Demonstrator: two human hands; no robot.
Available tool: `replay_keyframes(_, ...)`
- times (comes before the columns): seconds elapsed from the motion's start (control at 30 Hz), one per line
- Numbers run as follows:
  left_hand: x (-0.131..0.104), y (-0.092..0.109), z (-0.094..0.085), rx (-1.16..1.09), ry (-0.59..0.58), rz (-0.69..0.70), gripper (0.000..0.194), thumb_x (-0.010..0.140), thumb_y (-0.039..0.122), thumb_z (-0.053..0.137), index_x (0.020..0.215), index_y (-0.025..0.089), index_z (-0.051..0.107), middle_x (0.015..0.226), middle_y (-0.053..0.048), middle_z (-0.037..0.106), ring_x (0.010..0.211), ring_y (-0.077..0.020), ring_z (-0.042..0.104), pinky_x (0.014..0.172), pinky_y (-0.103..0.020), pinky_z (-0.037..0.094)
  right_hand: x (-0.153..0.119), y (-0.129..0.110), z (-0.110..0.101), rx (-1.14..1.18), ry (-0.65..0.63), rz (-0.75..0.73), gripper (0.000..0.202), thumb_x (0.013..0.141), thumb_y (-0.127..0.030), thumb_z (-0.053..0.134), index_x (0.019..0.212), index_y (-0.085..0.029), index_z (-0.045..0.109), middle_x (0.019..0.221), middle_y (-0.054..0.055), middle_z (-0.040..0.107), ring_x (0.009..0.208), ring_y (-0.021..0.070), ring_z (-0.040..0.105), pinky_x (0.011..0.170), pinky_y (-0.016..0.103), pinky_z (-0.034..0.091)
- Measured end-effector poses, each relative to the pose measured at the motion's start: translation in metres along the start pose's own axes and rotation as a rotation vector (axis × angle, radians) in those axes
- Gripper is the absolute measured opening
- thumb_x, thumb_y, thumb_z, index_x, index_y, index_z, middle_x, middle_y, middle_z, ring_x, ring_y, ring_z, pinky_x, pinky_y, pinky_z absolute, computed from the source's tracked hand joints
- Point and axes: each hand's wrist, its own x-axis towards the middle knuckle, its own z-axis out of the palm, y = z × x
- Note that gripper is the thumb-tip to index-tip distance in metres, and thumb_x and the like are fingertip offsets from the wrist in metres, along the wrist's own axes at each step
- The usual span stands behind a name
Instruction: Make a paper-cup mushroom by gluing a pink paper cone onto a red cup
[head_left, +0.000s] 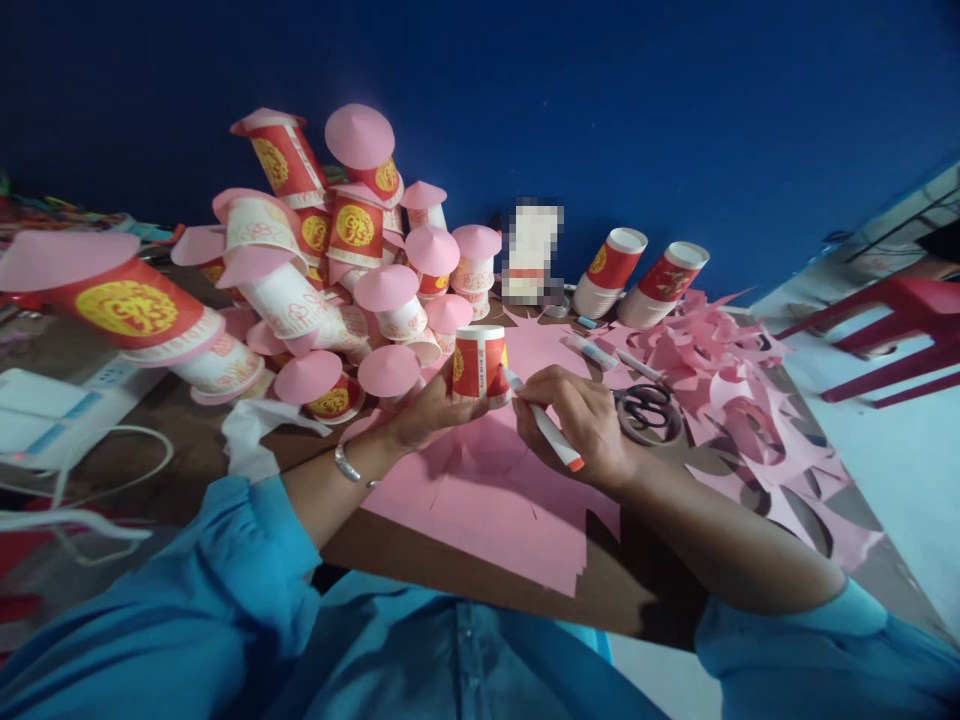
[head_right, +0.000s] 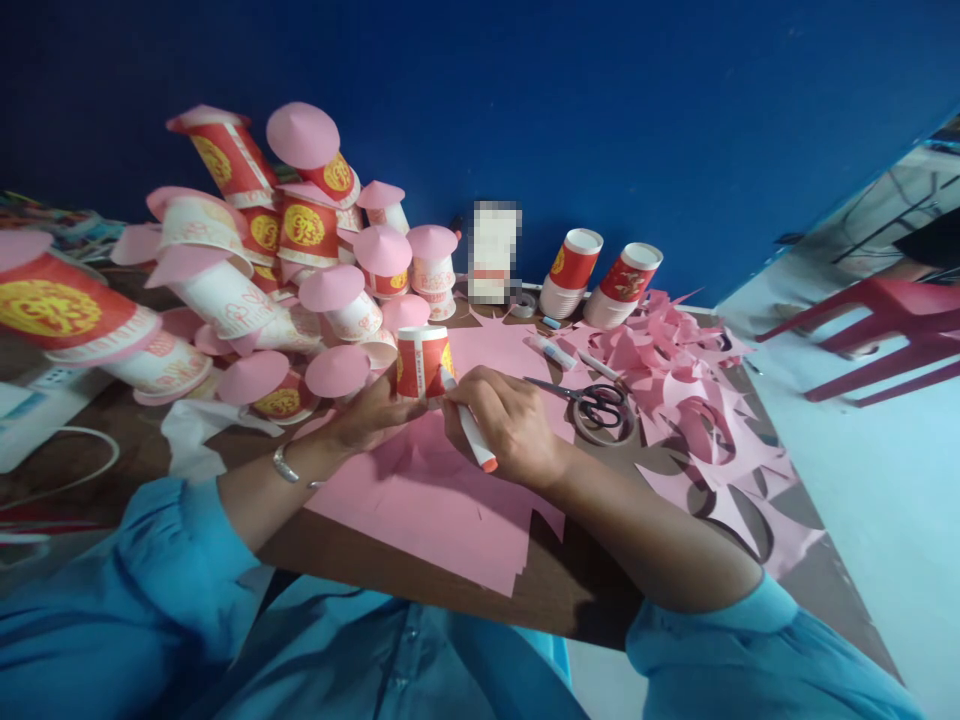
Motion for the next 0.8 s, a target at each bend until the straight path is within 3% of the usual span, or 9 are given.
replay_keyframes(0.3,-0.001,-0.001,0.003,-0.047,0.063,-0.039,0.047,0.075,0.036,0.089,0.11,0.025,0.06,0.104,-0.001,0.07,0.104,-0.0203,0.068,0.104,-0.043,0.053,0.0,-0.002,-0.001,-0.004,-0.01,-0.007,0.02,0.09,-0.005,0.057,0.098,-0.021,0.052,0.073,-0.001,0.061,0.06,0.013,0.06,0.053,0.025,0.046)
replay_keyframes(0.57,-0.002,-0.002,-0.006,0.26,0.096,-0.019,0.073,0.069,0.054,0.09,0.121,0.021,0.052,0.12,-0.009,0.066,0.114,-0.0295,0.064,0.099,-0.044,0.052,0.002,-0.008,-0.002,-0.087,0.007,-0.135,0.02,0.089,-0.008,0.064,0.102,-0.02,0.055,0.078,0.002,0.067,0.064,0.0142,0.064,0.055,0.025,0.051)
replay_keyframes(0.8,-0.005,-0.008,-0.011,0.428,0.039,0.015,0.069,0.071,0.038,0.091,0.123,0.023,0.048,0.112,-0.006,0.065,0.106,-0.0284,0.065,0.088,-0.041,0.057,0.001,-0.011,-0.002,-0.108,-0.056,-0.169,0.017,0.093,-0.01,0.064,0.105,-0.018,0.057,0.082,0.005,0.069,0.069,0.0165,0.066,0.058,0.028,0.054)
